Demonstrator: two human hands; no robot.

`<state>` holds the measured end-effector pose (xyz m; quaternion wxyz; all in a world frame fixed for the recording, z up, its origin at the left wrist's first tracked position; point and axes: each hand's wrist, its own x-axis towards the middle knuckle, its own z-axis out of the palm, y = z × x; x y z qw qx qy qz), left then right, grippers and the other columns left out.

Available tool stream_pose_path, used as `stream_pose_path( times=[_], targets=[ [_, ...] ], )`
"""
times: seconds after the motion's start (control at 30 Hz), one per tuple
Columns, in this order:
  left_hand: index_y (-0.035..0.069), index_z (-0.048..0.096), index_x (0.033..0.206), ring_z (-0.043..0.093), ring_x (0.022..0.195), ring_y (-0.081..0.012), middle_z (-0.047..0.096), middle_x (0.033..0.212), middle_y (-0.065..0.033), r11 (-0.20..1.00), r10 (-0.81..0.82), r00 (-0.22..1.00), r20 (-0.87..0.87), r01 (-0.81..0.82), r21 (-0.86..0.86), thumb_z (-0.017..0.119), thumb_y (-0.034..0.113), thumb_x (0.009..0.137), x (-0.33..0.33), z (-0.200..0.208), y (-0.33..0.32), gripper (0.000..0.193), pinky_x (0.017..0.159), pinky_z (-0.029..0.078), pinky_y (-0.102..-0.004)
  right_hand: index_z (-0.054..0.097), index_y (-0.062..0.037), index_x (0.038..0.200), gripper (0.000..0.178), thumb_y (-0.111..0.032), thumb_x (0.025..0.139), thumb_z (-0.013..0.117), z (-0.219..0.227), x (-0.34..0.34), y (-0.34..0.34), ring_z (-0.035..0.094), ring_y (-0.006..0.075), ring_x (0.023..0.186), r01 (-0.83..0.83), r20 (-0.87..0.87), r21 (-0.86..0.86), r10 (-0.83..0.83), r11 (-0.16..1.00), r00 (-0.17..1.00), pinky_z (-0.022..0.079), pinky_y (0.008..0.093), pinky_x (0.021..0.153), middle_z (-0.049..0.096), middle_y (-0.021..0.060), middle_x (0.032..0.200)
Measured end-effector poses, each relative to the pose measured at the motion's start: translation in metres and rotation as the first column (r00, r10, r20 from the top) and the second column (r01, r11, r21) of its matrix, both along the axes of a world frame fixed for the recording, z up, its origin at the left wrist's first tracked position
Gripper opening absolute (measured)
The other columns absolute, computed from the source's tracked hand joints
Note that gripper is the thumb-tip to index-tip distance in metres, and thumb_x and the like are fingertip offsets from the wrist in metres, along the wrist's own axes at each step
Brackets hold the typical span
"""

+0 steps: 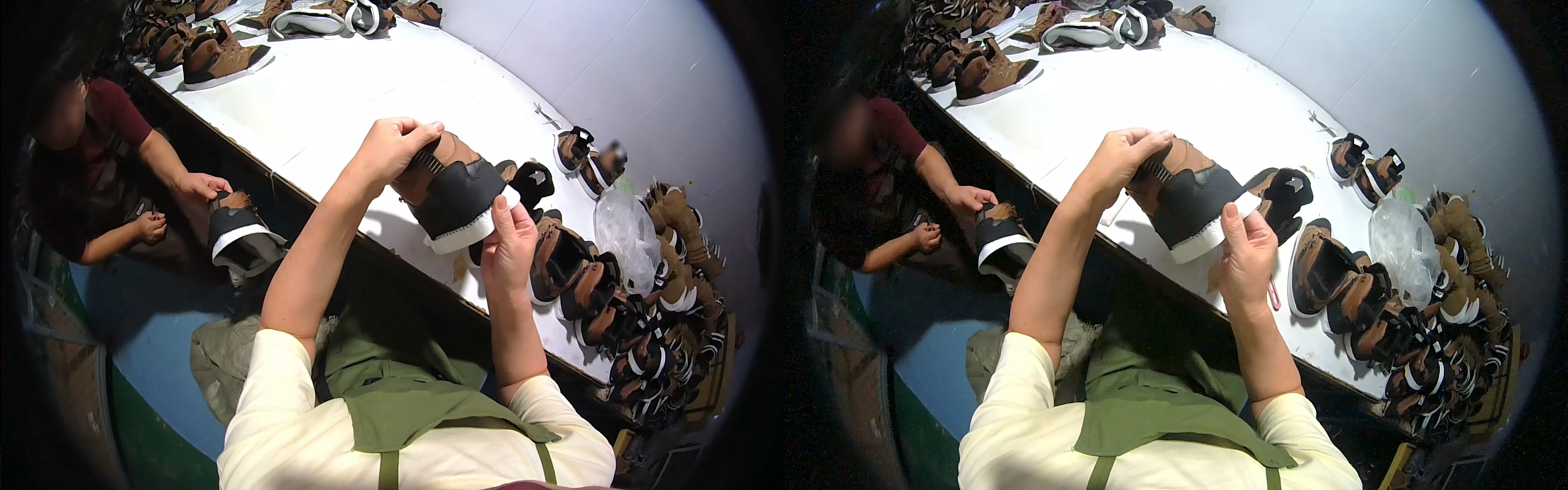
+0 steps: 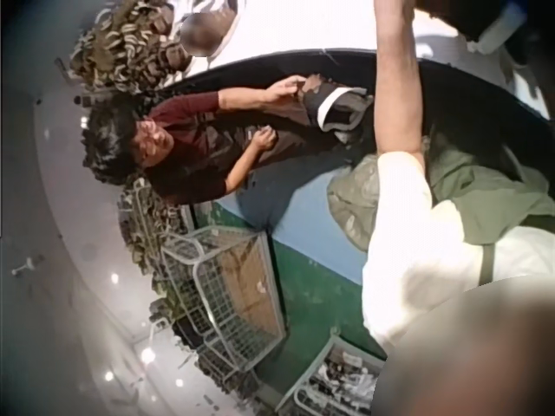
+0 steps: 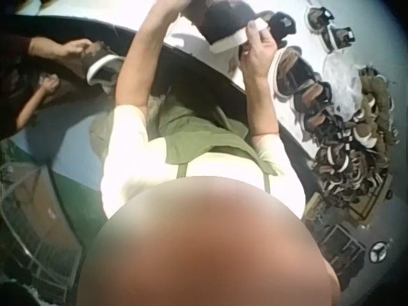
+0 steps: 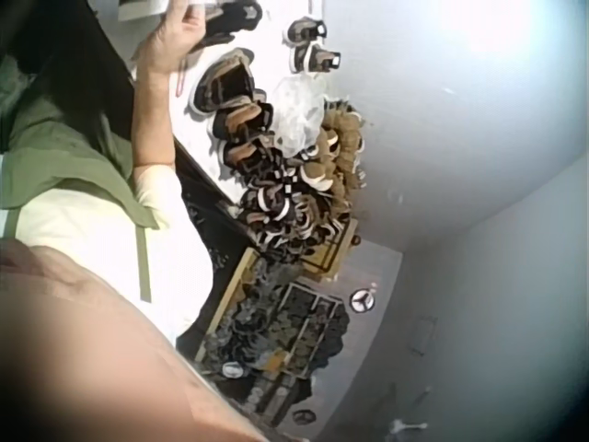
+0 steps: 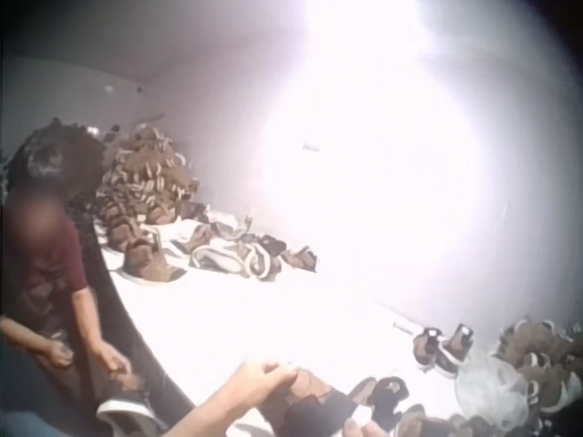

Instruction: The person assembles brown hiking boots by attaching white midsole pieces to the uppers. They use a small metal tool to tuck and secure the midsole edges, then inspect and adjust the fit. Finished boots are placed on the table alongside other units.

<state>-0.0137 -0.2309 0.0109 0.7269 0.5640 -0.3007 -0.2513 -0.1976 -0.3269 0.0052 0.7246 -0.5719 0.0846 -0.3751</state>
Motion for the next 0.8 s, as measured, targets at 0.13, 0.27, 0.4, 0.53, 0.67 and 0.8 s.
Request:
stream_pose_path(
  times=[0.13, 0.27, 0.4, 0.53, 0.67, 0.8],
  targets=[
    [-0.003, 0.068, 0.094, 0.061, 0.067, -0.0102, 0.066, 0.077, -0.0067, 0.999, 0.0, 1.0, -0.02, -0.001, -0.043, 0.065, 0.031, 0.089, 0.004, -0.006, -0.002, 0.035, 0.059, 0.049, -0.0232, 0.063, 0.0058, 0.109, 0.026, -0.017, 0.096, 0.06, -0.007, 0.001, 0.0, 0.062, 0.0128, 0.089, -0.055, 0.06, -0.025, 0.056, 0.998, 0.997, 0.047, 0.0264, 0.083, 0.068, 0.0094, 0.102],
    [-0.003, 0.068, 0.093, 0.06, 0.066, -0.0093, 0.066, 0.076, -0.0061, 0.999, -0.013, 1.0, -0.017, 0.013, -0.034, 0.064, 0.031, 0.09, 0.007, -0.007, 0.001, 0.034, 0.059, 0.048, -0.0224, 0.062, 0.0061, 0.11, 0.026, -0.016, 0.096, 0.059, -0.006, 0.005, 0.004, 0.061, 0.0123, 0.091, -0.035, 0.047, -0.021, 0.036, 0.999, 0.998, 0.047, 0.0265, 0.084, 0.067, 0.0093, 0.102],
    [-0.002, 0.068, 0.092, 0.06, 0.066, -0.0085, 0.065, 0.076, -0.0057, 0.999, -0.018, 1.0, -0.012, 0.018, -0.036, 0.063, 0.031, 0.091, 0.008, -0.011, 0.001, 0.034, 0.059, 0.048, -0.0216, 0.062, 0.0063, 0.11, 0.027, -0.016, 0.096, 0.06, -0.008, 0.004, 0.003, 0.06, 0.0117, 0.091, -0.032, 0.037, -0.045, 0.034, 0.998, 0.999, 0.046, 0.0265, 0.085, 0.067, 0.0085, 0.102],
    [-0.001, 0.068, 0.092, 0.059, 0.065, -0.008, 0.065, 0.075, -0.0047, 0.999, -0.029, 0.999, -0.026, 0.028, -0.039, 0.062, 0.031, 0.091, 0.006, -0.009, 0.005, 0.033, 0.06, 0.048, -0.0209, 0.063, 0.0063, 0.11, 0.027, -0.016, 0.096, 0.06, -0.01, 0.003, 0.004, 0.06, 0.0114, 0.092, -0.046, 0.039, -0.068, 0.049, 0.997, 0.998, 0.046, 0.0262, 0.086, 0.067, 0.0081, 0.104],
    [-0.002, 0.067, 0.094, 0.06, 0.076, -0.0109, 0.066, 0.085, -0.0078, 0.997, 0.026, 1.0, 0.007, -0.026, -0.076, 0.058, 0.028, 0.094, 0.006, -0.013, 0.009, 0.031, 0.069, 0.049, -0.0248, 0.062, 0.006, 0.111, 0.027, -0.016, 0.096, 0.059, -0.011, 0.005, 0.007, 0.06, 0.0114, 0.094, -0.03, 0.058, -0.051, 0.033, 0.998, 0.998, 0.045, 0.0261, 0.087, 0.067, 0.0082, 0.106],
    [-0.004, 0.066, 0.095, 0.06, 0.085, -0.0162, 0.064, 0.09, -0.0103, 0.858, 0.512, 0.777, 0.366, -0.44, -0.266, 0.053, 0.019, 0.094, -0.01, -0.012, 0.015, 0.026, 0.076, 0.048, -0.0298, 0.062, 0.006, 0.113, 0.027, -0.015, 0.096, 0.06, -0.009, 0.01, 0.008, 0.06, 0.0111, 0.094, -0.022, 0.082, -0.042, 0.025, 0.999, 0.996, 0.046, 0.0258, 0.087, 0.067, 0.0078, 0.107]
  ],
)
